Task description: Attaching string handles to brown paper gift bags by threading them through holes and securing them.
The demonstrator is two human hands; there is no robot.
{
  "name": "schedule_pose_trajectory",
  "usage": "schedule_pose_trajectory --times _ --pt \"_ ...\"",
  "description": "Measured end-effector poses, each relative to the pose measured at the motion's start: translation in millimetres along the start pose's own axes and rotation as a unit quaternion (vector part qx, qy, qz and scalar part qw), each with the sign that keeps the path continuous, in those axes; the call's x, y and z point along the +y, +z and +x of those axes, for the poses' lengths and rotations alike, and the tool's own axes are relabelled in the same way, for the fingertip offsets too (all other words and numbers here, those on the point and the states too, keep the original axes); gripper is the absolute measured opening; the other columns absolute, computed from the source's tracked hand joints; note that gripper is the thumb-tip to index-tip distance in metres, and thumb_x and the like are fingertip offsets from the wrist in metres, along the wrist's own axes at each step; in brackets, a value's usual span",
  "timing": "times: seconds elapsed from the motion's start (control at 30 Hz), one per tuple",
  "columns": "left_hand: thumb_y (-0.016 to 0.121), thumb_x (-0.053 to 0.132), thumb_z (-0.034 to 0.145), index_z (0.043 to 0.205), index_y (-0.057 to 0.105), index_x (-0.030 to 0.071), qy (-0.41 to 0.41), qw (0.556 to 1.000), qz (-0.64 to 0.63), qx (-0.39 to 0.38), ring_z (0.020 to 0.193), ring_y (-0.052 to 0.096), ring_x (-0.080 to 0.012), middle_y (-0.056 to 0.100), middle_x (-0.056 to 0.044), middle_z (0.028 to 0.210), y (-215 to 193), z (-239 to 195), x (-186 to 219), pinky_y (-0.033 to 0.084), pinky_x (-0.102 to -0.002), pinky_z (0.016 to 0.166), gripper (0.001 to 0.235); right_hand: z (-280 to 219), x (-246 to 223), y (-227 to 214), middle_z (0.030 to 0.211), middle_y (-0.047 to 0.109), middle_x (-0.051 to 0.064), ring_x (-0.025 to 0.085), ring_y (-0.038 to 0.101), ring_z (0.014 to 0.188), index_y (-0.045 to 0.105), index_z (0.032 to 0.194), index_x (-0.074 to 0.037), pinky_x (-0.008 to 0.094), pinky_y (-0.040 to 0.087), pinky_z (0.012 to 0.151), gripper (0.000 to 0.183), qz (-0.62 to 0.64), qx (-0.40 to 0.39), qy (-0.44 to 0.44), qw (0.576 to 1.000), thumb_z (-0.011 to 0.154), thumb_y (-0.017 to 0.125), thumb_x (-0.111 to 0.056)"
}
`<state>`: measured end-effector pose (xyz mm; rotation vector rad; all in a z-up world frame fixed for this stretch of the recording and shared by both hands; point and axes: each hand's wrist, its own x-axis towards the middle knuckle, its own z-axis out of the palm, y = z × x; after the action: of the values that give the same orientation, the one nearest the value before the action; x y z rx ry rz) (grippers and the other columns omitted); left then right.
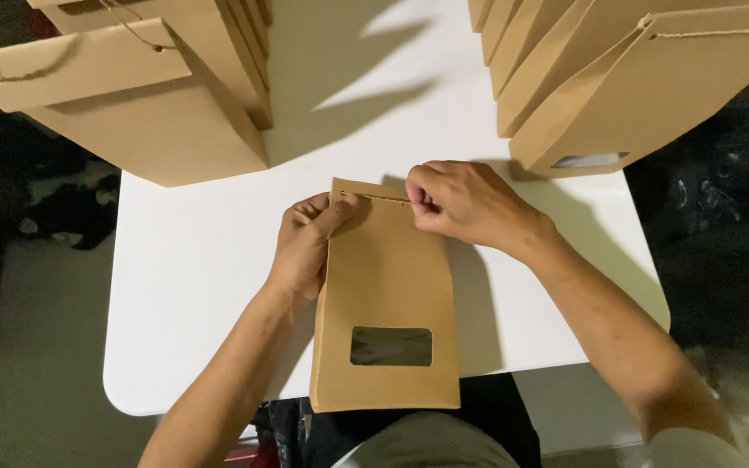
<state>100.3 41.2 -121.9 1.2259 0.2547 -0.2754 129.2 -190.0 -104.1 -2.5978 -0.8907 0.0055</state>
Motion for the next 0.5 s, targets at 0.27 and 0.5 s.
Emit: schedule_pose_trajectory --times 0.27,0.5 --pt "0.076 0.017 0.086 0.099 0.073 -0.005 0.005 0.999 -0.027 0.017 0.07 0.077 -0.026 0.074 -0.014 0.08 -21.4 19.5 -24.2 0.065 -0.037 0.064 0.025 -9.8 -4.4 -13.6 0.092 0.067 0.002 0.02 0.07 0.09 0.066 0.101 -0.011 0.032 0.059 0.073 0.003 -0.043 0.074 -0.101 0.991 0.101 0.065 -0.015" --pt "0.075 0.014 0.084 0.096 0.074 0.003 0.017 0.989 -0.139 0.053 0.07 0.077 -0.0243 0.076 -0.012 0.082 -32.9 30.2 -17.9 0.065 -0.034 0.064 0.016 -11.1 -7.6 -15.5 0.111 0.07 0.008 0.025 0.071 0.098 0.069 0.122 -0.008 0.032 0.06 0.074 0.023 0.092 0.19 -0.021 0.977 0.104 0.068 -0.023"
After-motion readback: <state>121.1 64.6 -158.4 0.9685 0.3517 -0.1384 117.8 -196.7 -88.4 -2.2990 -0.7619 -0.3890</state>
